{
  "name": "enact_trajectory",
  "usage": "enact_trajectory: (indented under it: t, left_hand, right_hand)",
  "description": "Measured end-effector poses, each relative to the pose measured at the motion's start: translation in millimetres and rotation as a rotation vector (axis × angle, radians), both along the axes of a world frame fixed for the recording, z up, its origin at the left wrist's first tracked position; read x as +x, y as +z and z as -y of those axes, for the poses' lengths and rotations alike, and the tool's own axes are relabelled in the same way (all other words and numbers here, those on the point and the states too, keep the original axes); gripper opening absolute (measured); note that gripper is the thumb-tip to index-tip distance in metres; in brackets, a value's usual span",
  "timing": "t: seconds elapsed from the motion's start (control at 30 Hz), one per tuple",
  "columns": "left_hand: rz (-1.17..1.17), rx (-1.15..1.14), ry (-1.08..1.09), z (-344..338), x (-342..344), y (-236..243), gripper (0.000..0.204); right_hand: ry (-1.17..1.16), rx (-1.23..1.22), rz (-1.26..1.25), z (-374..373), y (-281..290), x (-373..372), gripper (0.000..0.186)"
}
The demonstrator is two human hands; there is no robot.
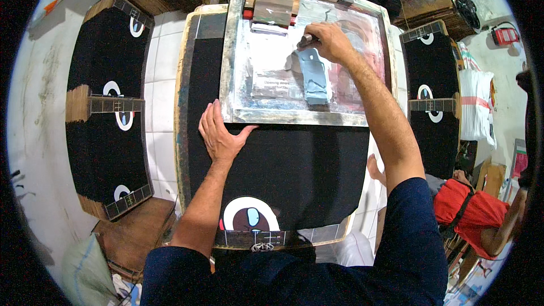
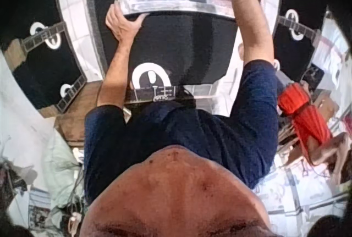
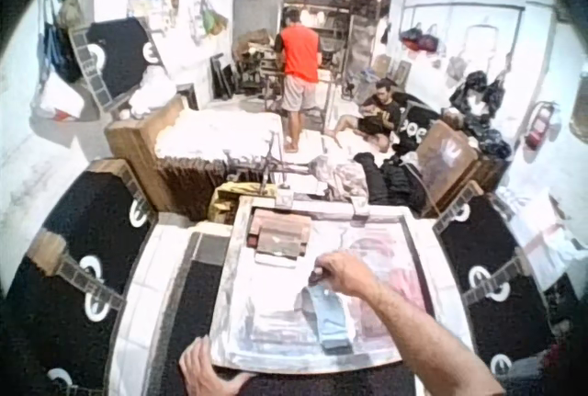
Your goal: The person repeatedly places a screen printing frame onto a black fabric item and uses a squeegee to pull ink across the screen. The person lifts the frame to reveal the printed design, then repeats the process on the same item multiple times.
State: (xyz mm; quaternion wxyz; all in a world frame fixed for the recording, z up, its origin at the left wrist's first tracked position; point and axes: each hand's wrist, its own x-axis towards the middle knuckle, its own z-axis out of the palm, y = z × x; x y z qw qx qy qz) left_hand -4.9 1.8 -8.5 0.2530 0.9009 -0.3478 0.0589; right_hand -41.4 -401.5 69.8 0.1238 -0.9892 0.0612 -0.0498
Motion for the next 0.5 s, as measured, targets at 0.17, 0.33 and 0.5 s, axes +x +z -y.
enact_trajectory:
  t: [0.17, 0.33, 0.5]
  left_hand:
    - [-0.013, 0.000, -0.004, 0, 0, 1, 0.119]
    - [-0.018, -0.001, -0.002, 0, 0, 3, 0.118]
    - [-0.007, -0.019, 0.003, 1, 0, 2, 0.119]
  right_hand:
    - [0.175, -0.011, -0.063, -11, 13, -34, 0.032]
    - [-0.040, 0.042, 0.001, -26, 13, -60, 0.019]
    - [-0.269, -0.090, 0.278, 1, -17, 3, 0.020]
